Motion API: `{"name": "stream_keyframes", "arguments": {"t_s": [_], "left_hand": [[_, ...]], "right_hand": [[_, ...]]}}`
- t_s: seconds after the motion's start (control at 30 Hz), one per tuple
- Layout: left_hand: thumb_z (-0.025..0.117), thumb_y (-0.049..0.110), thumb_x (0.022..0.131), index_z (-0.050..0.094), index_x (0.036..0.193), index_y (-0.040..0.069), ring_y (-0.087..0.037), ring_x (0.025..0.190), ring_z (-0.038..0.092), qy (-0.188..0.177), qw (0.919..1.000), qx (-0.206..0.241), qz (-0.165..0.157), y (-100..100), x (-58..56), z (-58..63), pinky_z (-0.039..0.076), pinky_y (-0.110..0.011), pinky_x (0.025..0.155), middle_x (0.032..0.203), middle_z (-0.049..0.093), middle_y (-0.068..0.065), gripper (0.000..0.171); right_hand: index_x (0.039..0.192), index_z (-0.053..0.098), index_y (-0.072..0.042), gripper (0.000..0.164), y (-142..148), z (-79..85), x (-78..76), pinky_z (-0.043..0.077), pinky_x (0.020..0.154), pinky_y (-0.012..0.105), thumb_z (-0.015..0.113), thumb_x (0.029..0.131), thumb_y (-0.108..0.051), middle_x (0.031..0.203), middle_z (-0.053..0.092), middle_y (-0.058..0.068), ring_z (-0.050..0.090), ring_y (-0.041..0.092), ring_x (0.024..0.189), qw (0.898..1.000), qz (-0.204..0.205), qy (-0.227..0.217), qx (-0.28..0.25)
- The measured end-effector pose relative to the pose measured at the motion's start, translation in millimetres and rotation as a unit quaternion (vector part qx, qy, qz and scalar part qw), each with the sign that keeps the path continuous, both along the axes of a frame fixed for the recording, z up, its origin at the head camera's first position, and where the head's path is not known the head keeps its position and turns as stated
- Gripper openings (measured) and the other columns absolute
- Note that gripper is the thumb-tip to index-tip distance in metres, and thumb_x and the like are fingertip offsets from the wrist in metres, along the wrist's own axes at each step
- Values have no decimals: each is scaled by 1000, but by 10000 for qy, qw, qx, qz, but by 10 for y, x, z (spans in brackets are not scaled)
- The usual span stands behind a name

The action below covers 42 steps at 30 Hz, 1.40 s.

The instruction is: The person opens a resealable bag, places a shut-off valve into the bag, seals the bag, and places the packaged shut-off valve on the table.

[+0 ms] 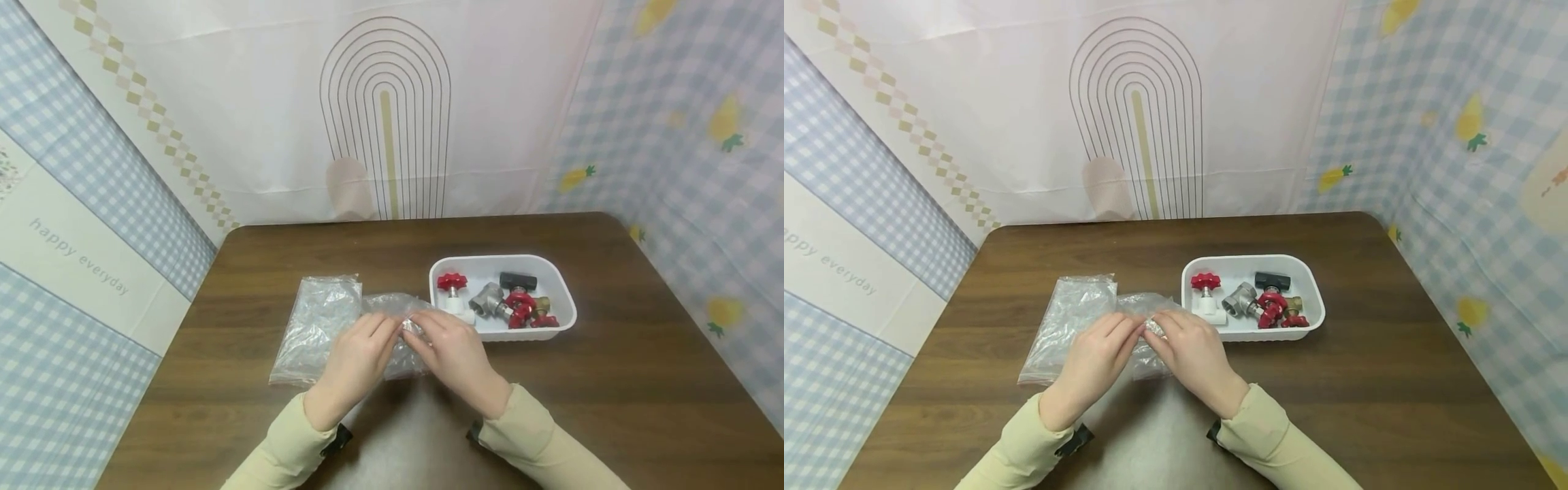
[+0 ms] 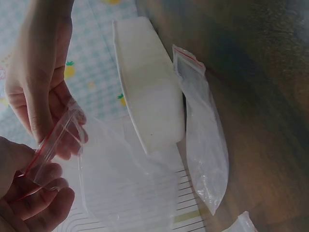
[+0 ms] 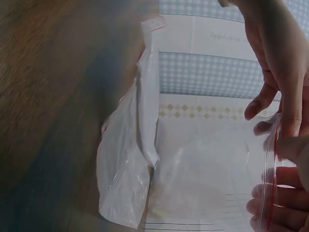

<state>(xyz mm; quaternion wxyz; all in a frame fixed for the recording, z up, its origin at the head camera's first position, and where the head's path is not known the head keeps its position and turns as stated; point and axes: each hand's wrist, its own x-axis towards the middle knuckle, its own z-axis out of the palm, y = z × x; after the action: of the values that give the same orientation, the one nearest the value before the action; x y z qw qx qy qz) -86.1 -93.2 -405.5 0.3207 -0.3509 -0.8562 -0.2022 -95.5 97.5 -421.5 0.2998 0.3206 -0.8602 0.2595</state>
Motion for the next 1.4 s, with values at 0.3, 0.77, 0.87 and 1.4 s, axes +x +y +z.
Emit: {"name": "stream_keyframes", "arguments": {"t_s": [0.3,0.77,0.87,1.4], "left_hand": [[65,13,95,68,118,1,-23,91,66,-55,9999,134,20,-32,21,-15,58,-33,78,101,69,-7,25],[60,3,94,69,121,3,-20,96,67,-59,9982,57,-588,-62,61,-11,56,-27,86,107,69,-6,28],[57,2,95,70,117,3,-19,95,66,62,9971,30,-757,-83,48,11,56,-27,86,105,68,-6,25],[84,46,78,33,157,10,-26,150,27,-341,9746,-1889,-1152,-270,-129,281,15,-54,121,157,40,-8,101]], "right_hand": [[131,64,0,62,12,17,-40,47,105,47,87,80,-26,140,59,15,57,30,128,9993,261,-4,284],[129,66,-4,45,44,32,-73,50,101,37,77,86,-7,129,67,11,64,26,118,9959,630,138,-631],[130,68,-9,47,60,34,-78,53,97,37,80,85,-11,131,66,11,65,27,117,9959,624,132,-646],[118,73,-12,36,152,73,-130,57,86,28,80,87,-31,116,72,5,71,15,97,9695,2425,170,317]]}}
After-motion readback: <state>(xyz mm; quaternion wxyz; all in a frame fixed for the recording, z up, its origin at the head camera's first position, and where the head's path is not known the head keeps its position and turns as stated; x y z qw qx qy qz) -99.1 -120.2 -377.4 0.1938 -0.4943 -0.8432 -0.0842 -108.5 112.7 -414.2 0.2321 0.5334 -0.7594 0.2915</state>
